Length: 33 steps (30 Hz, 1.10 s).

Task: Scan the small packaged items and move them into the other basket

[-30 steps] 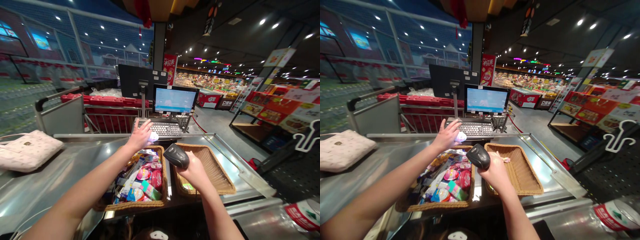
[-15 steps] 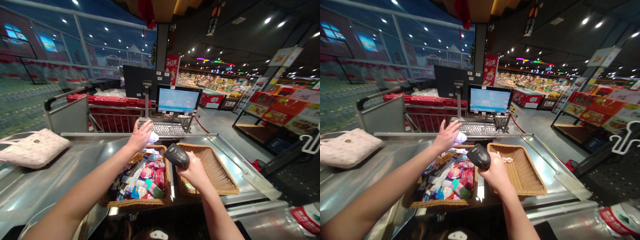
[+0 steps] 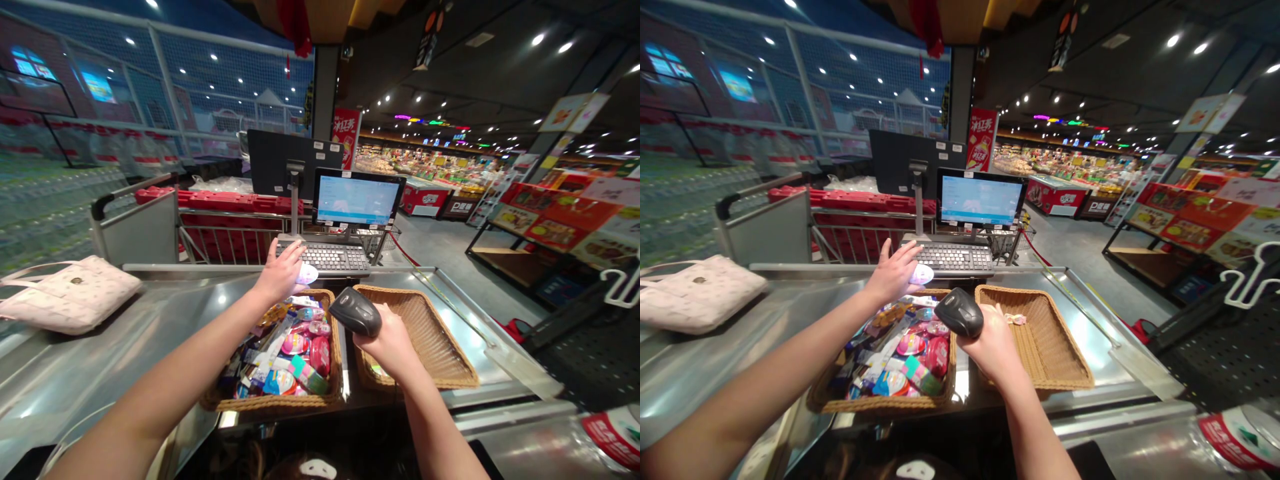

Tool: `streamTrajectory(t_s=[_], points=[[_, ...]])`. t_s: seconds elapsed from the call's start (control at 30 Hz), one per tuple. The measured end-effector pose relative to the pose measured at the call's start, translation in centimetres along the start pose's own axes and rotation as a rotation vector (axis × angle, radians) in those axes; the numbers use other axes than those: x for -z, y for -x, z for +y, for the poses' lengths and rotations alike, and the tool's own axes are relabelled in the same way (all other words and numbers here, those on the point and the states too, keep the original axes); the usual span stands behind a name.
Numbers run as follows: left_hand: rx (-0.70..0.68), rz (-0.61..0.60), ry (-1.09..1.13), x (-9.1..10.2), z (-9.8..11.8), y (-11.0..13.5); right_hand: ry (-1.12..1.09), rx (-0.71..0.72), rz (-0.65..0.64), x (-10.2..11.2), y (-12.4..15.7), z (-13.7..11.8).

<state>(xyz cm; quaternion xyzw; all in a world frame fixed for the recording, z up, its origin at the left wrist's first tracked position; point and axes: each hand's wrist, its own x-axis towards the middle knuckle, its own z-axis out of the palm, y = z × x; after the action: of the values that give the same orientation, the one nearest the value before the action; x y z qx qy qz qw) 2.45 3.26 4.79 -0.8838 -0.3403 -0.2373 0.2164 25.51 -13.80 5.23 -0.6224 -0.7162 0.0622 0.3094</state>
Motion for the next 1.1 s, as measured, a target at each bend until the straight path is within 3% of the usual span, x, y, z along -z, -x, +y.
streamTrajectory(t_s=[0.5,0.87,1.1], points=[[-0.010,-0.029,0.017,-0.2,1.0,1.0,-0.025,-0.023,0.029,0.1,0.5,0.2],[-0.049,-0.240,0.065,-2.9,1.0,4.8,-0.041,-0.036,-0.017,-0.1,1.0,0.7],[-0.064,-0.385,0.144,-4.2,2.4,6.9,-0.040,-0.021,-0.008,-0.3,1.3,0.6]])
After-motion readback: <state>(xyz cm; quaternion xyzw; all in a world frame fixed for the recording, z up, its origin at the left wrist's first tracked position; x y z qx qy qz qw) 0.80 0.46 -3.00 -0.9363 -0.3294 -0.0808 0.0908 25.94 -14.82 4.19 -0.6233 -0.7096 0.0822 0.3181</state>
